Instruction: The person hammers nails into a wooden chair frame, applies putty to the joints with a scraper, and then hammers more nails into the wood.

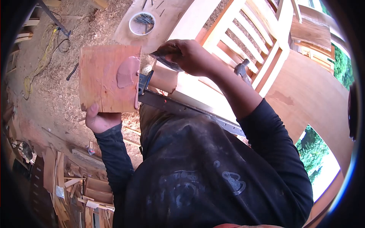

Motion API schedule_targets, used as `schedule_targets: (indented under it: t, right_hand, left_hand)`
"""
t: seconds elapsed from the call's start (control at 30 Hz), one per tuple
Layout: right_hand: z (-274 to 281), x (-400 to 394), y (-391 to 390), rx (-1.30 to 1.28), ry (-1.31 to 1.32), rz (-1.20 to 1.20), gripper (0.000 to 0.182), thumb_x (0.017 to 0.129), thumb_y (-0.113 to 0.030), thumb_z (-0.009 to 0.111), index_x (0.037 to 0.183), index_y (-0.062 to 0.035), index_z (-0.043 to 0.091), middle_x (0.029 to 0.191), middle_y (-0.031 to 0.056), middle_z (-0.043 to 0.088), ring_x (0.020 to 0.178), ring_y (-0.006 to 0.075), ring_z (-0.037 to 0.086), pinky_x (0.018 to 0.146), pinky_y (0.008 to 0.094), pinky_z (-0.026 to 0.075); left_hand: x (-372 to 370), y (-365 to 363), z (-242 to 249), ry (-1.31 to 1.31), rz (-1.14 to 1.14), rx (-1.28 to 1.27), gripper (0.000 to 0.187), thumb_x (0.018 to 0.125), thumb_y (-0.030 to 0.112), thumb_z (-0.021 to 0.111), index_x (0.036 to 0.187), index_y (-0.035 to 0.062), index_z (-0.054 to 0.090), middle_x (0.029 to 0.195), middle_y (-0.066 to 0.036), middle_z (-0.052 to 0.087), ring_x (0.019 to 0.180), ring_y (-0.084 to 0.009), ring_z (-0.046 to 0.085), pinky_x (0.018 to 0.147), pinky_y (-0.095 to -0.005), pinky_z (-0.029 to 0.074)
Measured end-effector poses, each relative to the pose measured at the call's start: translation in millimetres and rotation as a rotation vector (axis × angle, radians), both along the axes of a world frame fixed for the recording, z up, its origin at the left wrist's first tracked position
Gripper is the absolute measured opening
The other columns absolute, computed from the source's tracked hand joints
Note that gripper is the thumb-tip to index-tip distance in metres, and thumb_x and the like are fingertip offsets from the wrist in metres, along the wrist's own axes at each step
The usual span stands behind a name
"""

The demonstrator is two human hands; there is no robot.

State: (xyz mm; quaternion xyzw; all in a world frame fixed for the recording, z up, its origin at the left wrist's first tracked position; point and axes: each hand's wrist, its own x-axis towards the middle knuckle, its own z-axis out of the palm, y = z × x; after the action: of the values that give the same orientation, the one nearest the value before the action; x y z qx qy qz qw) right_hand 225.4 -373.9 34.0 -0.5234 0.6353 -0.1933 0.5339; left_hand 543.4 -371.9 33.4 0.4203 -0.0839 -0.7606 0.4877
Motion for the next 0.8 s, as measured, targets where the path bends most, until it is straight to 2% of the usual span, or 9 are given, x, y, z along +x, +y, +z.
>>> schedule_targets:
  t: [0.03, 0.13, 0.23, 0.37, 0.5, 0.6, 0.63, 0.73, 0.8]
  right_hand:
    - [-1, 0, -1, 0.006, 0.000, 0.009, 0.032, 0.093, -0.012, 0.068, 0.126, -0.0087, 0.068, 0.110, 0.0150, 0.074, 0.101, 0.0308, 0.071, 0.092, 0.0398, 0.054]
    - [11, 5, -9, 0.072, 0.072, 0.066, 0.032, 0.096, -0.007, 0.066, 0.129, -0.0056, 0.066, 0.115, 0.0103, 0.075, 0.102, 0.0203, 0.070, 0.093, 0.0348, 0.054]
    - [11, 3, -16, 0.202, 0.045, 0.007, 0.033, 0.096, -0.008, 0.068, 0.129, -0.0048, 0.066, 0.116, 0.0115, 0.074, 0.103, 0.0214, 0.070, 0.096, 0.0353, 0.053]
    - [-4, -12, -20, 0.019, 0.036, -0.061, 0.033, 0.095, -0.009, 0.070, 0.127, -0.0039, 0.066, 0.116, 0.0129, 0.074, 0.103, 0.0210, 0.070, 0.096, 0.0356, 0.054]
    - [-6, -6, -16, 0.041, 0.138, -0.016, 0.033, 0.094, -0.010, 0.070, 0.127, -0.0066, 0.066, 0.111, 0.0120, 0.075, 0.100, 0.0203, 0.070, 0.096, 0.0352, 0.054]
    - [16, 1, -17, 0.208, 0.096, -0.049, 0.037, 0.092, -0.016, 0.073, 0.128, -0.0092, 0.066, 0.114, 0.0152, 0.073, 0.106, 0.0288, 0.070, 0.094, 0.0387, 0.053]
    - [2, 0, -12, 0.063, 0.117, 0.041, 0.035, 0.094, -0.011, 0.071, 0.128, -0.0076, 0.066, 0.113, 0.0144, 0.074, 0.103, 0.0219, 0.069, 0.096, 0.0357, 0.053]
    - [-4, -12, -9, 0.027, -0.025, -0.091, 0.034, 0.094, -0.010, 0.070, 0.128, -0.0062, 0.065, 0.112, 0.0144, 0.074, 0.102, 0.0226, 0.069, 0.096, 0.0359, 0.053]
    - [1, -23, -7, 0.055, 0.104, -0.085, 0.032, 0.095, -0.009, 0.069, 0.127, -0.0056, 0.066, 0.113, 0.0123, 0.074, 0.103, 0.0224, 0.069, 0.096, 0.0363, 0.052]
  left_hand:
    - [0, 0, 1, 0.008, 0.005, 0.003, 0.093, 0.074, 0.020, 0.071, 0.155, 0.0030, 0.030, 0.150, -0.018, 0.045, 0.139, -0.0375, 0.046, 0.115, -0.0605, 0.038]
    - [0, 0, 0, 0.028, 0.025, 0.005, 0.092, 0.074, 0.020, 0.071, 0.155, 0.0031, 0.031, 0.149, -0.018, 0.046, 0.138, -0.0376, 0.047, 0.115, -0.0609, 0.039]
    - [2, 1, -3, 0.020, 0.041, 0.009, 0.090, 0.075, 0.019, 0.070, 0.155, 0.0032, 0.031, 0.148, -0.018, 0.047, 0.138, -0.0377, 0.047, 0.114, -0.0611, 0.039]
    - [1, -1, -2, 0.027, 0.050, 0.020, 0.089, 0.075, 0.019, 0.070, 0.154, 0.0033, 0.032, 0.148, -0.018, 0.047, 0.138, -0.0380, 0.047, 0.114, -0.0614, 0.039]
    - [3, 0, -2, 0.035, 0.047, 0.037, 0.089, 0.075, 0.018, 0.070, 0.155, 0.0035, 0.032, 0.148, -0.018, 0.047, 0.138, -0.0383, 0.047, 0.114, -0.0614, 0.039]
    - [4, 1, -5, 0.055, 0.041, 0.031, 0.090, 0.075, 0.018, 0.070, 0.155, 0.0039, 0.031, 0.149, -0.018, 0.046, 0.139, -0.0384, 0.046, 0.114, -0.0614, 0.039]
    - [4, 1, -4, 0.039, 0.042, 0.031, 0.091, 0.075, 0.019, 0.070, 0.155, 0.0039, 0.031, 0.149, -0.018, 0.046, 0.139, -0.0383, 0.046, 0.114, -0.0615, 0.039]
    - [1, -1, -2, 0.010, 0.034, 0.019, 0.091, 0.075, 0.019, 0.070, 0.155, 0.0039, 0.031, 0.150, -0.018, 0.046, 0.140, -0.0381, 0.044, 0.115, -0.0616, 0.037]
    - [0, -1, -1, 0.008, 0.035, 0.009, 0.091, 0.074, 0.020, 0.070, 0.155, 0.0039, 0.032, 0.150, -0.017, 0.046, 0.141, -0.0379, 0.044, 0.116, -0.0617, 0.037]
